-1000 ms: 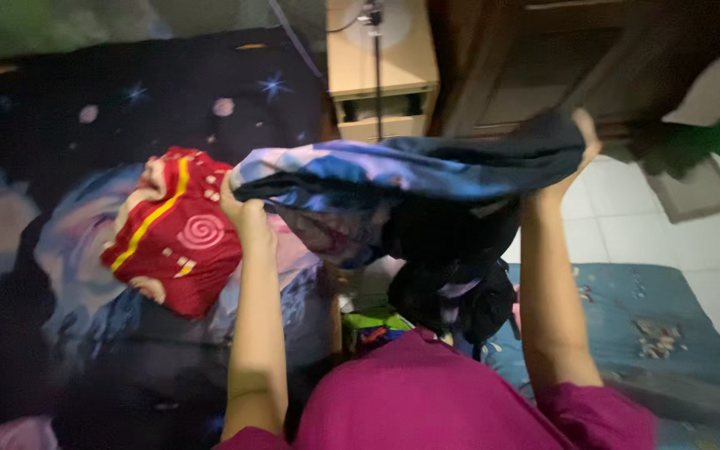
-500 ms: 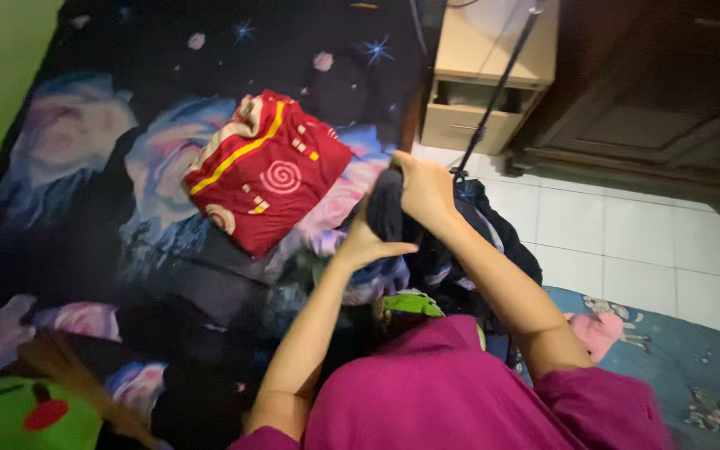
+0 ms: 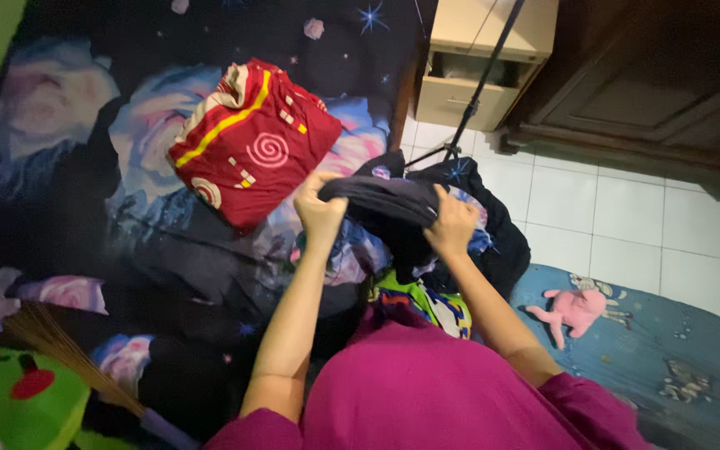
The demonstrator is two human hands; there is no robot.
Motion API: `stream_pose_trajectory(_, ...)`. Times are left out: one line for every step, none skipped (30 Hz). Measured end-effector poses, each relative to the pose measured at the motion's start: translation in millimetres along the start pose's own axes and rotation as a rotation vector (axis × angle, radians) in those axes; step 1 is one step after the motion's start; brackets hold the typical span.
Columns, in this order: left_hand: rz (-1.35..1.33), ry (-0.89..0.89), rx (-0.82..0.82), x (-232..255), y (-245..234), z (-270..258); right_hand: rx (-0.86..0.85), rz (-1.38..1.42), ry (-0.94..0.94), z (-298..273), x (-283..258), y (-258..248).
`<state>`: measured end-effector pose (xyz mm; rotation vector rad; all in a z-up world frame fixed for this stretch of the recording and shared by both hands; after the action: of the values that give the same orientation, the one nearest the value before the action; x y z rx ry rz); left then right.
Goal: The person folds a red and white patterned blanket on a bed, then picks up and folds a dark patterned blanket, and finally begins folding a colorful child-sized blanket.
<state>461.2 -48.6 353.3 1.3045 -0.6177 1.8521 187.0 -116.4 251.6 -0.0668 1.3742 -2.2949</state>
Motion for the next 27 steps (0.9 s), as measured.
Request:
stream_pose_trajectory(-0.037,0.027,0.021,6.7,-2.1,0.0,-0.018,0.007,0.028,-17.1,18.3,5.4)
stream_pose_trajectory(-0.093,0.026,0.050,10.8,-2.2,2.6,-0.048,-0.009,0.089,-31.8,38.7,13.3)
stream_pose_trajectory(-0.150,0.025,0.079,14.2,-1.9,4.4,-0.078,-0.025,0.149,-47.2,58.4,22.1)
stream_pose_trajectory(-0.207,0.020,0.105,15.7,-2.4,3.7,-0.111,-0.044,0.213,-64.5,81.3,29.4)
stream_pose_trajectory(-0.256,0.026,0.147,16.8,-5.3,4.5,-0.147,-0.092,0.246,-79.5,103.4,36.2)
stream_pose_trajectory(-0.306,0.034,0.186,16.7,-8.0,7.5,-0.180,-0.140,0.281,-92.6,125.8,42.2)
stream_pose_trajectory(-0.357,0.042,0.226,15.8,-12.2,8.8,-0.212,-0.189,0.317,-104.1,150.5,45.6)
stream_pose_trajectory(-0.371,0.046,0.246,15.2,-17.9,9.8,-0.073,-0.175,0.426,-108.5,177.5,37.9)
stream_pose_trajectory(-0.385,0.049,0.266,14.2,-25.7,11.2,0.066,-0.160,0.535,-112.9,207.4,25.9)
stream_pose_trajectory(-0.373,0.084,0.311,15.1,-38.6,12.4,0.069,-0.131,0.616,-113.9,244.0,17.2)
stream_pose_trajectory(-0.360,0.118,0.355,16.1,-51.4,13.7,0.071,-0.102,0.697,-108.1,280.2,6.8)
stream_pose_trajectory(-0.350,0.153,0.397,16.3,-58.4,11.6,0.057,-0.334,0.633,-90.6,305.0,-12.3)
stream_pose_trajectory(-0.317,0.153,0.382,15.5,-57.4,5.9,0.161,-0.147,0.555,-76.9,321.4,-31.6)
stream_pose_trajectory(-0.286,0.156,0.368,16.5,-54.9,-1.0,0.160,0.045,0.556,-63.8,337.3,-43.4)
stream_pose_trajectory(-0.256,0.159,0.353,18.8,-50.0,-6.5,0.159,0.237,0.554,-49.6,341.2,-50.2)
stream_pose_trajectory(-0.216,0.156,0.280,21.3,-36.1,-13.8,0.059,0.322,0.486,-32.8,328.0,-47.9)
stream_pose_trajectory(-0.176,0.152,0.207,23.5,-15.6,-23.5,-0.041,0.407,0.415,-15.9,312.4,-48.0)
stream_pose_trajectory(-0.135,0.152,0.136,27.5,4.3,-32.0,-0.140,0.446,0.299,1.3,278.2,-39.8)
stream_pose_trajectory(-0.188,0.117,0.047,30.3,22.6,-40.9,-0.252,0.569,0.194,2.4,233.7,-31.4)
stream_pose_trajectory(-0.240,0.087,-0.037,34.2,39.6,-48.5,-0.469,0.823,0.262,-6.8,184.8,-8.7)
stream_pose_trajectory(-0.217,0.121,-0.090,42.8,52.1,-54.7,-0.443,0.681,-0.077,-7.5,132.6,-20.9)
stream_pose_trajectory(-0.192,0.155,-0.140,51.3,61.3,-61.2,-0.425,0.707,-0.358,-17.2,86.0,-33.0)
stream_pose_trajectory(-0.166,0.188,-0.189,58.9,67.2,-65.9,-0.461,0.770,-0.401,-25.9,49.3,-29.3)
stream_pose_trajectory(-0.107,0.180,-0.112,61.6,57.7,-67.4,-0.502,0.836,-0.444,-36.5,21.3,-26.3)
stream_pose_trajectory(-0.049,0.171,-0.035,64.1,45.3,-67.7,-0.577,0.803,-0.441,-48.6,10.5,-22.3)
stream_pose_trajectory(0.011,0.163,0.042,67.4,32.6,-67.3,-0.649,0.769,-0.440,-59.0,0.8,-18.7)
stream_pose_trajectory(-0.054,0.133,0.076,68.5,23.5,-68.2,-0.720,0.733,-0.439,-68.0,-7.8,-15.5)
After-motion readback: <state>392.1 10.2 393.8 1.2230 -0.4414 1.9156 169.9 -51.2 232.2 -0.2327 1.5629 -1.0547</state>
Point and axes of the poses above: each hand's wrist, its own z-axis towards the middle knuckle, its own y-axis out of the palm, x = y × z, the point moved 8 cm from there along z, towards the middle knuckle, and after that the axes turned 11 degrees about -z, right-handed, at the moved point
